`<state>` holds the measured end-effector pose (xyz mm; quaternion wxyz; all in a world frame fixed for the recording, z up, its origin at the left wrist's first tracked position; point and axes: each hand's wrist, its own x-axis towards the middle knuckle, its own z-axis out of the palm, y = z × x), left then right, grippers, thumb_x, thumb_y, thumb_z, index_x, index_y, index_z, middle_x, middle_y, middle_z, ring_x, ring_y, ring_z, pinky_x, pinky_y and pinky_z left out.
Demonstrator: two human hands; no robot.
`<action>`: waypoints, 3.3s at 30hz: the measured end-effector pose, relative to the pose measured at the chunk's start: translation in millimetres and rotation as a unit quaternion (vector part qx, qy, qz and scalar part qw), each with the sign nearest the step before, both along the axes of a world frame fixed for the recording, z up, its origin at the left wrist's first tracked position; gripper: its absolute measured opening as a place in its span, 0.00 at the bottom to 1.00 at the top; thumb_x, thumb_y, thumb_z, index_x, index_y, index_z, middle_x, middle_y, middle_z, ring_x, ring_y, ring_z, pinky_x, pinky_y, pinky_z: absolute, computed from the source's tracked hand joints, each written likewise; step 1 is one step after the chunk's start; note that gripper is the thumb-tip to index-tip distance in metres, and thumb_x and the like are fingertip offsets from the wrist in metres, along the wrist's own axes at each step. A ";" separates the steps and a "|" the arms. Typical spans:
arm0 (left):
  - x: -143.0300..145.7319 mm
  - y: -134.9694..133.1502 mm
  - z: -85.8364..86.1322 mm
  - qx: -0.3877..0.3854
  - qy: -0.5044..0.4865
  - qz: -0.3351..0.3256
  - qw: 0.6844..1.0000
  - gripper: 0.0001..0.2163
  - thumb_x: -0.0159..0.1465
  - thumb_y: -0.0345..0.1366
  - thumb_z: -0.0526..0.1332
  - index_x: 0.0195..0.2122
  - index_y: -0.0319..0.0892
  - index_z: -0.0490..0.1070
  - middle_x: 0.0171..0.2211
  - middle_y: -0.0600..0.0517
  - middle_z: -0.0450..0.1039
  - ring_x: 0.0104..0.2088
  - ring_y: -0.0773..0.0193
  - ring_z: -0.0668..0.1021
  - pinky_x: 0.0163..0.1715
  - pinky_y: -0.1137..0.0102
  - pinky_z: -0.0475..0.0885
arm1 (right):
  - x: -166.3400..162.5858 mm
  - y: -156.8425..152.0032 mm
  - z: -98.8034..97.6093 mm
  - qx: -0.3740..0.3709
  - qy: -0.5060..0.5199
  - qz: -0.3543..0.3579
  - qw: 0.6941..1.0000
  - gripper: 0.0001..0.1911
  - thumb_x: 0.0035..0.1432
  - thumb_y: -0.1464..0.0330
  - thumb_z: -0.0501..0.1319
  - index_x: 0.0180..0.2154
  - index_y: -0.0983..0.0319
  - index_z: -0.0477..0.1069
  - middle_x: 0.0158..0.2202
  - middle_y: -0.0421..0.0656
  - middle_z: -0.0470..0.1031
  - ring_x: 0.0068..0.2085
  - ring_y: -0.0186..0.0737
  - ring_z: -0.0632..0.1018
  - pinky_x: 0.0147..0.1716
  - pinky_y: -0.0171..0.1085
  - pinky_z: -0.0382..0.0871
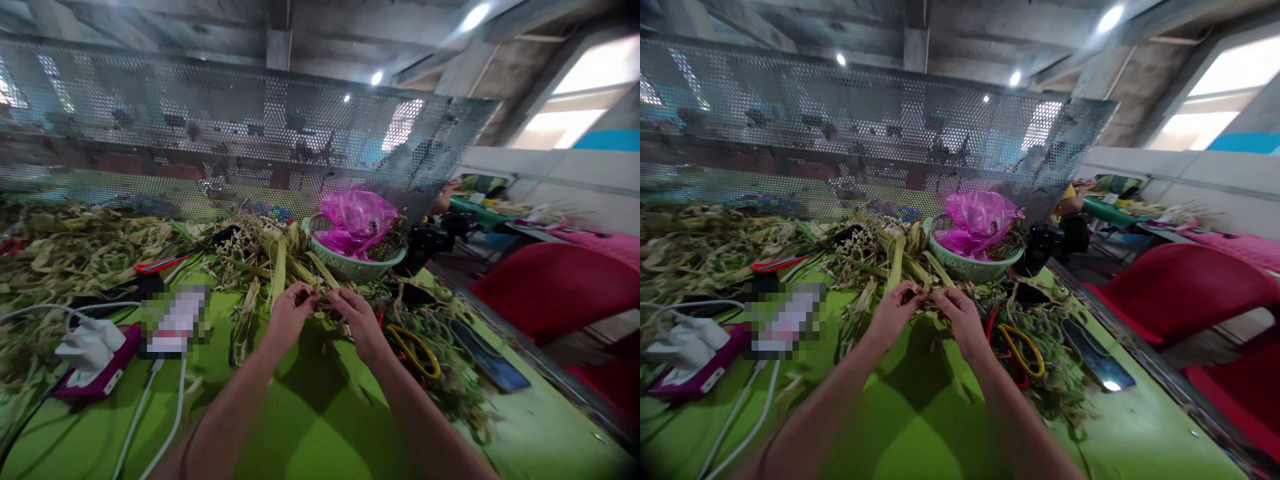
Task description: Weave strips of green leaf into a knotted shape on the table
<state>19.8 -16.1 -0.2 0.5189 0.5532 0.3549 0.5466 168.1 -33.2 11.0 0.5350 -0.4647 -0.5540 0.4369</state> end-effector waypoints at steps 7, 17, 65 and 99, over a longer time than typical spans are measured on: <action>0.6 4.9 -5.6 -0.028 0.027 -0.017 0.999 0.09 0.56 0.40 0.64 0.28 0.40 0.68 0.24 0.55 0.67 0.27 0.68 0.67 0.31 0.72 0.63 | -0.4 -0.1 1.6 0.040 -0.038 -0.040 0.998 0.13 0.50 0.58 0.66 0.29 0.61 0.72 0.26 0.39 0.70 0.29 0.36 0.68 0.30 0.35 0.62; -1.8 -1.2 2.6 -0.114 -0.055 -0.075 0.989 0.14 0.49 0.44 0.69 0.26 0.39 0.70 0.22 0.54 0.69 0.24 0.69 0.69 0.29 0.72 0.63 | 4.2 4.8 -0.7 0.041 -0.023 -0.044 0.998 0.13 0.45 0.62 0.69 0.31 0.61 0.72 0.28 0.39 0.73 0.31 0.36 0.71 0.33 0.35 0.65; -7.4 3.5 -4.9 -0.057 0.084 -0.115 0.988 0.08 0.51 0.38 0.64 0.24 0.40 0.67 0.20 0.57 0.61 0.23 0.70 0.63 0.26 0.73 0.57 | 5.9 3.4 1.0 0.001 0.072 -0.088 0.993 0.14 0.47 0.56 0.67 0.27 0.61 0.73 0.25 0.39 0.72 0.28 0.37 0.70 0.29 0.35 0.64; -13.6 5.0 7.4 -0.127 -0.040 -0.013 0.991 0.17 0.49 0.44 0.69 0.33 0.38 0.71 0.28 0.52 0.73 0.29 0.66 0.73 0.35 0.70 0.68 | 8.8 5.4 1.1 0.045 -0.040 -0.078 0.995 0.16 0.48 0.56 0.67 0.31 0.61 0.71 0.27 0.38 0.71 0.25 0.34 0.69 0.26 0.35 0.64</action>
